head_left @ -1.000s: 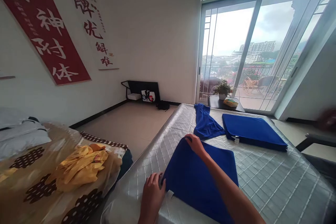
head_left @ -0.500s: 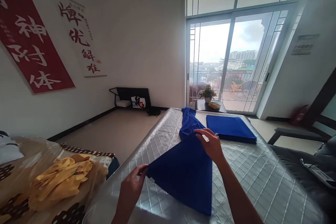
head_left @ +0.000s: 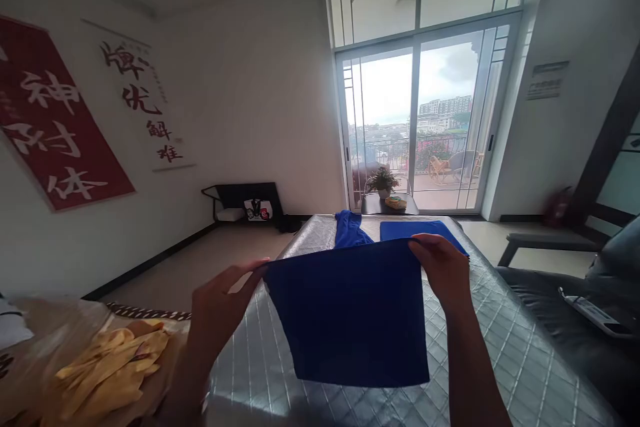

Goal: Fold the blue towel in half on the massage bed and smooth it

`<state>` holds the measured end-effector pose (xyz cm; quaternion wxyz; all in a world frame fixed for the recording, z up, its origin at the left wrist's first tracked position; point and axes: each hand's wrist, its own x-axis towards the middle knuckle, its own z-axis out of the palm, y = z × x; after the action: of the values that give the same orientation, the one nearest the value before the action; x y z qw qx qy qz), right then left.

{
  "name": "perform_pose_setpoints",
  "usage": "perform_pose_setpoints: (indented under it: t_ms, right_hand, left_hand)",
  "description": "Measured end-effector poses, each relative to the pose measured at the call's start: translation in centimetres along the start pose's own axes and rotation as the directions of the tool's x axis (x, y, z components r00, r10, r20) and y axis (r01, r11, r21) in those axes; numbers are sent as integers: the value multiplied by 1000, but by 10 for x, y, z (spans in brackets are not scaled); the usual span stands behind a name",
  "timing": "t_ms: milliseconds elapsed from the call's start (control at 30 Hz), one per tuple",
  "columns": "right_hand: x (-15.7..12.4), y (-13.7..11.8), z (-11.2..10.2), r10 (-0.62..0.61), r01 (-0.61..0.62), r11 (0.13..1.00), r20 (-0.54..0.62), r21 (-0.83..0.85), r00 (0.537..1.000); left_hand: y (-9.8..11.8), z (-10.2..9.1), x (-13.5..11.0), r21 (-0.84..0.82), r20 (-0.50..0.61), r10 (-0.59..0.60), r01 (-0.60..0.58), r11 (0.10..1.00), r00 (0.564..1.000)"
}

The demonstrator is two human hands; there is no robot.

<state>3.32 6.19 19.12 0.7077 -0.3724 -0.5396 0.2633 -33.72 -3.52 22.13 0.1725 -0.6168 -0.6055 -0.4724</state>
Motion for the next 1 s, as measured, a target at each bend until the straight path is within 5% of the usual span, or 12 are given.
perform_pose_setpoints:
  t_ms: [233, 400, 533, 733, 867, 1000]
  right_hand:
    - [0, -6, -19, -26, 23, 996, -41, -87, 999]
    - [-6, -27, -29, -73, 43, 971, -122, -234, 990]
    - [-16, -44, -33, 64, -98, 985, -232, -140, 971]
    - [4, -40, -33, -61, 42, 998, -422, -56, 905]
    - [46, -16, -3, -61, -10, 969, -281, -246, 958]
    - [58, 37, 57, 18, 12, 902, 64, -432, 998]
  left_hand:
    - [3, 23, 24, -204, 61, 75, -61, 977, 995]
    - [13, 22, 26, -210, 18, 248, -238, 948, 969]
    - [34, 14, 19, -272, 29, 352, -332, 903, 935]
    - [78, 7, -10, -490, 124, 405, -299, 819, 906]
    - [85, 18, -25, -551, 192, 349, -194, 812, 917]
    - [58, 42, -53, -510, 354, 163, 44, 859, 921]
